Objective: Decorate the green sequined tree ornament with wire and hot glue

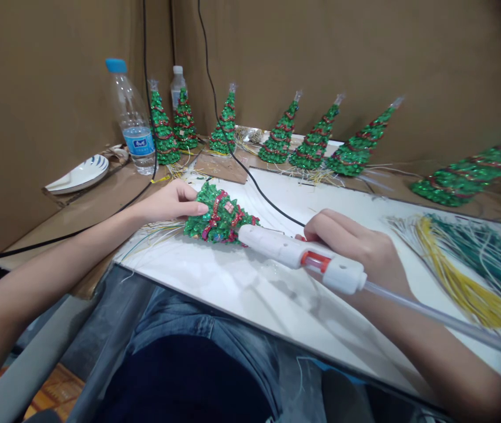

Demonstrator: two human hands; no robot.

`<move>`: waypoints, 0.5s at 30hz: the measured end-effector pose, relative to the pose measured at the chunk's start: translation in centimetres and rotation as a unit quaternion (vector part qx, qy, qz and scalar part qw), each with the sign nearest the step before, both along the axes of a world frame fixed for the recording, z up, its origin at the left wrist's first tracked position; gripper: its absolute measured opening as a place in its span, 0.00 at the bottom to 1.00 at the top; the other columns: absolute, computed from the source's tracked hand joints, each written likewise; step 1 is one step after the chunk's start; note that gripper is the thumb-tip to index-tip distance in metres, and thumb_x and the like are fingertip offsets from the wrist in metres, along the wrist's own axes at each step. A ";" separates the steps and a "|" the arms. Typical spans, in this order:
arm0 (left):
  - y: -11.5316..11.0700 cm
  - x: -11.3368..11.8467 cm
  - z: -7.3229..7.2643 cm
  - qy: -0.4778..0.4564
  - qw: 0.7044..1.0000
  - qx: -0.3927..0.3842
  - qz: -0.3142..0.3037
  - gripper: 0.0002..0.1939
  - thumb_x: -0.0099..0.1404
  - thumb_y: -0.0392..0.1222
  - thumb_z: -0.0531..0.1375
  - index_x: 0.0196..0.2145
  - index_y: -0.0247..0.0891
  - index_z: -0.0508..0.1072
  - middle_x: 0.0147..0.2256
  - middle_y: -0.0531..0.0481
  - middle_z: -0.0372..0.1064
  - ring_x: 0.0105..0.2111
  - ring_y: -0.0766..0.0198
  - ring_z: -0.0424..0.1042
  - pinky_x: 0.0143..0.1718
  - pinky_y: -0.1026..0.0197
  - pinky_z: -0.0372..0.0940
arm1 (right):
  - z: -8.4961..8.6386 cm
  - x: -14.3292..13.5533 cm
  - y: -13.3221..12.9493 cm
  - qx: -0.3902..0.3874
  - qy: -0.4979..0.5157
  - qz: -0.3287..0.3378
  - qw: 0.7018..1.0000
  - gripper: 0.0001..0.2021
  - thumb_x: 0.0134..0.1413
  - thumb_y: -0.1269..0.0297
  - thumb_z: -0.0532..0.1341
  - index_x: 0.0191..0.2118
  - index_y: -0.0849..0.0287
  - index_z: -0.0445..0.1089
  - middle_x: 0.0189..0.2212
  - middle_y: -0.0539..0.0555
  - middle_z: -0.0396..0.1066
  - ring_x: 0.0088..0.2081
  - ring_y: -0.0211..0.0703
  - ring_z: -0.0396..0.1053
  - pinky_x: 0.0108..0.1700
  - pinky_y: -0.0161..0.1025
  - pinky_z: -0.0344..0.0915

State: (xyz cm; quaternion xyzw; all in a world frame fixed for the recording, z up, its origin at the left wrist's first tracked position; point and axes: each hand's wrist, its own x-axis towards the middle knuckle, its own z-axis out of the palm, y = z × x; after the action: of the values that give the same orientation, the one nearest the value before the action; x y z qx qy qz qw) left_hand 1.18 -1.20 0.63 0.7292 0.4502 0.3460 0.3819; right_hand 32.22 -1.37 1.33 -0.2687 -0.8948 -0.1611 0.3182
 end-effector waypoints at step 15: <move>0.2 -0.5 -0.2 0.024 1.000 0.014 0.001 0.27 0.55 0.53 0.61 0.11 0.34 0.56 0.12 0.58 0.47 0.14 0.76 0.46 0.16 0.69 0.41 | 1.9 -0.8 0.6 -0.427 0.036 -0.073 0.901 0.04 0.40 0.63 0.60 0.23 0.56 0.67 0.18 0.46 0.67 0.21 0.38 0.65 0.22 0.34 0.61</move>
State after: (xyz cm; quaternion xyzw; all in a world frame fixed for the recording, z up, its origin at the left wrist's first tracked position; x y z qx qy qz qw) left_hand 0.63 -0.97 0.39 0.7422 0.4554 0.3349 0.3599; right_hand 31.38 -0.79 3.18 -0.4485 -0.8438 0.2232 0.1922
